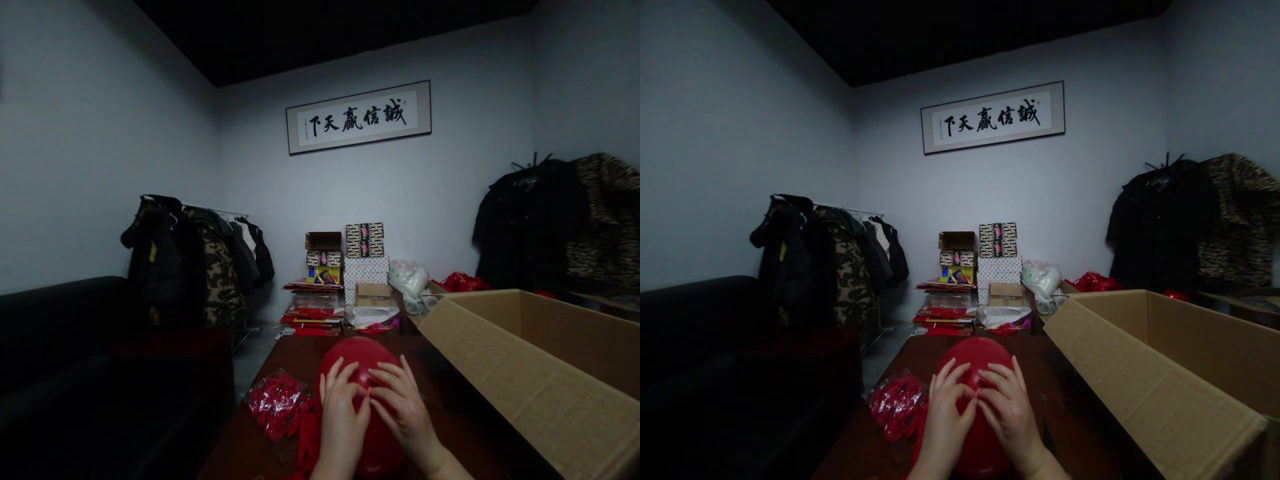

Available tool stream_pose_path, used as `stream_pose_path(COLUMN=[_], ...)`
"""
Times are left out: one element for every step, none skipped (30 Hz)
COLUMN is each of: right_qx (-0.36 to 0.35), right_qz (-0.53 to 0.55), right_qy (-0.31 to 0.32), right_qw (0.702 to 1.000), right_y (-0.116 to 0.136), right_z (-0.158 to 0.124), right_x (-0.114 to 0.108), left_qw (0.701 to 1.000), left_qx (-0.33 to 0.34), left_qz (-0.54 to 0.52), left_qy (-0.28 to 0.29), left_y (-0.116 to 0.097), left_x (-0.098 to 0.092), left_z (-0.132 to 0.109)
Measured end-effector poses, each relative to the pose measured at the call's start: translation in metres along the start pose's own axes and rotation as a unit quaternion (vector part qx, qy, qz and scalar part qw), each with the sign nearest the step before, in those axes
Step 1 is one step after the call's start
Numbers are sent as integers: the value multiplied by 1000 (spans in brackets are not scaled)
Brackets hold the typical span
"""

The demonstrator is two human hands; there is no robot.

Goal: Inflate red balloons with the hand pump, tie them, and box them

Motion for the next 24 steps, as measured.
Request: stream_pose_path(right_qx=[4,8,13,19,24,28,32,36,42,50,61,75,89,104,119,131,142,153,166,179,192,203,211,216], right_qz=[0,2,5,10,16,22,29,36,45,56,69,85,102,122,144,165,186,205,221,236,248,260,270,280], right_qy=[-1,-3,-5,-7,-7,-6,-5,-3,1,5,8,11,11,12,14,16,17,18,16,12,8,5,3,3], right_qw=[1000,1000,1000,1000,1000,999,999,999,998,997,996,994,991,987,982,977,972,966,961,955,950,944,939,935], right_y=[0,-1,-1,-2,-2,-2,-2,-3,-3,-4,-5,-7,-9,-11,-12,-14,-14,-15,-16,-16,-16,-16,-16,-15], right_z=[0,0,0,0,0,1,1,2,3,4,4,4,4,3,2,0,-2,-3,-5,-6,-7,-8,-8,-8], right_x=[0,0,0,-1,-1,-1,-1,-1,-1,-1,-1,-1,0,0,2,3,4,5,6,7,7,7,7,8], left_qw=[1000,1000,999,998,998,996,995,994,993,992,991,989,987,985,984,983,982,981,981,981,980,980,979,979], left_qx=[-5,-11,-17,-21,-25,-27,-29,-31,-34,-38,-43,-47,-50,-52,-53,-53,-52,-52,-51,-51,-51,-52,-54,-56], left_qz=[-10,-22,-35,-50,-65,-79,-91,-101,-110,-119,-128,-138,-149,-159,-168,-175,-179,-182,-183,-185,-188,-190,-193,-195], left_qy=[2,4,6,9,11,10,7,3,-2,-8,-14,-19,-23,-28,-32,-36,-39,-41,-41,-40,-39,-38,-36,-34], left_y=[1,2,3,4,5,6,7,7,8,9,11,12,13,14,15,16,16,17,16,16,16,15,15,15], left_x=[-1,-1,-1,-1,-2,-2,-2,-2,-2,-1,-1,0,1,1,2,2,2,2,2,2,1,1,1,1], left_z=[0,1,1,2,2,3,3,3,3,3,3,3,3,3,3,3,3,3,3,3,3,3,3,3])
Point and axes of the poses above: each hand's wrist, its own z-axis towards the middle knuckle, its own x-axis out of the palm, y = z × x, the point moved 5 cm from there along z, towards the middle knuckle, and after that the axes turned 3 degrees about x, right-handed, at the moved point
